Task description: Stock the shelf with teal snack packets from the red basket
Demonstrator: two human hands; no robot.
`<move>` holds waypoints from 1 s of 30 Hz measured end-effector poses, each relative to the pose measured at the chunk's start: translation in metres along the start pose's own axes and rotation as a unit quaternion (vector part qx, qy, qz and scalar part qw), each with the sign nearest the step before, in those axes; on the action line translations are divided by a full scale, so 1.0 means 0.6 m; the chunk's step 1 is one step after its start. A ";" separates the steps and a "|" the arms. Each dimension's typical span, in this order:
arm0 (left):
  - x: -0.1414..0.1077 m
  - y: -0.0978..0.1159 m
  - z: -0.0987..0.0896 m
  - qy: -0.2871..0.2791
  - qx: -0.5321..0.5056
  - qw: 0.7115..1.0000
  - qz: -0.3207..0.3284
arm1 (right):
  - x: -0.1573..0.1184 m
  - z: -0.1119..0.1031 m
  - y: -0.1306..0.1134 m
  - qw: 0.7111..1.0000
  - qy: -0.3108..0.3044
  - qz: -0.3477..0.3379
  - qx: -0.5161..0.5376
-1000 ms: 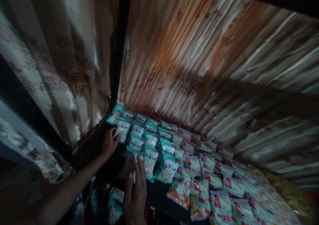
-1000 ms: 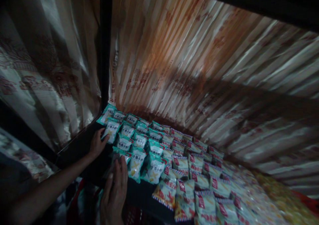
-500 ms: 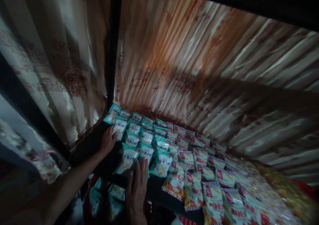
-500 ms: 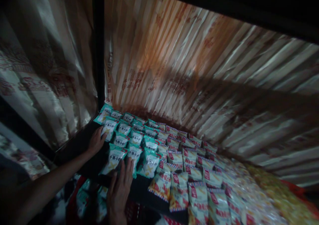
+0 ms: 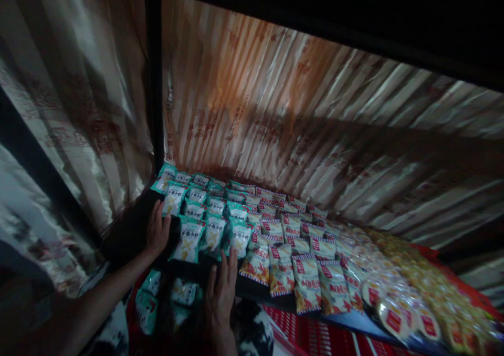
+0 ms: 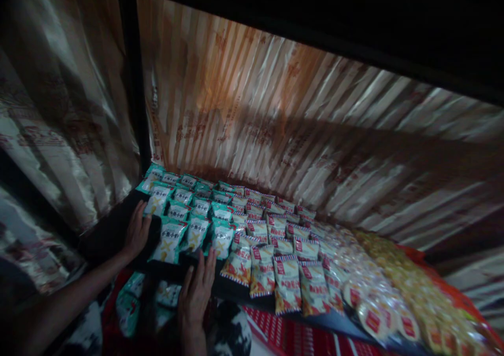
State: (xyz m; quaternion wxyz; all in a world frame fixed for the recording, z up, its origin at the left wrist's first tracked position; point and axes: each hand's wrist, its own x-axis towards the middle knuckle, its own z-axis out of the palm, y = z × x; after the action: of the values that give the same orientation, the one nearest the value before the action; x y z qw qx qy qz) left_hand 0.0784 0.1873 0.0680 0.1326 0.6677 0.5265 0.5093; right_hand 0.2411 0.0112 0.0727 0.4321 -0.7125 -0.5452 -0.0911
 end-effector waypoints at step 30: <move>-0.158 0.237 0.145 -0.234 -0.106 0.967 0.010 | 0.026 -0.003 0.097 0.991 0.034 0.092 0.096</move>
State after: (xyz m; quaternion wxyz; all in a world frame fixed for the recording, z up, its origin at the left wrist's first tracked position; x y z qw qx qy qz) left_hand 0.2377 0.0809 0.0794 0.3164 0.7556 0.4174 0.3933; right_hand 0.2979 0.0192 0.0531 0.5233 -0.7115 -0.4683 -0.0223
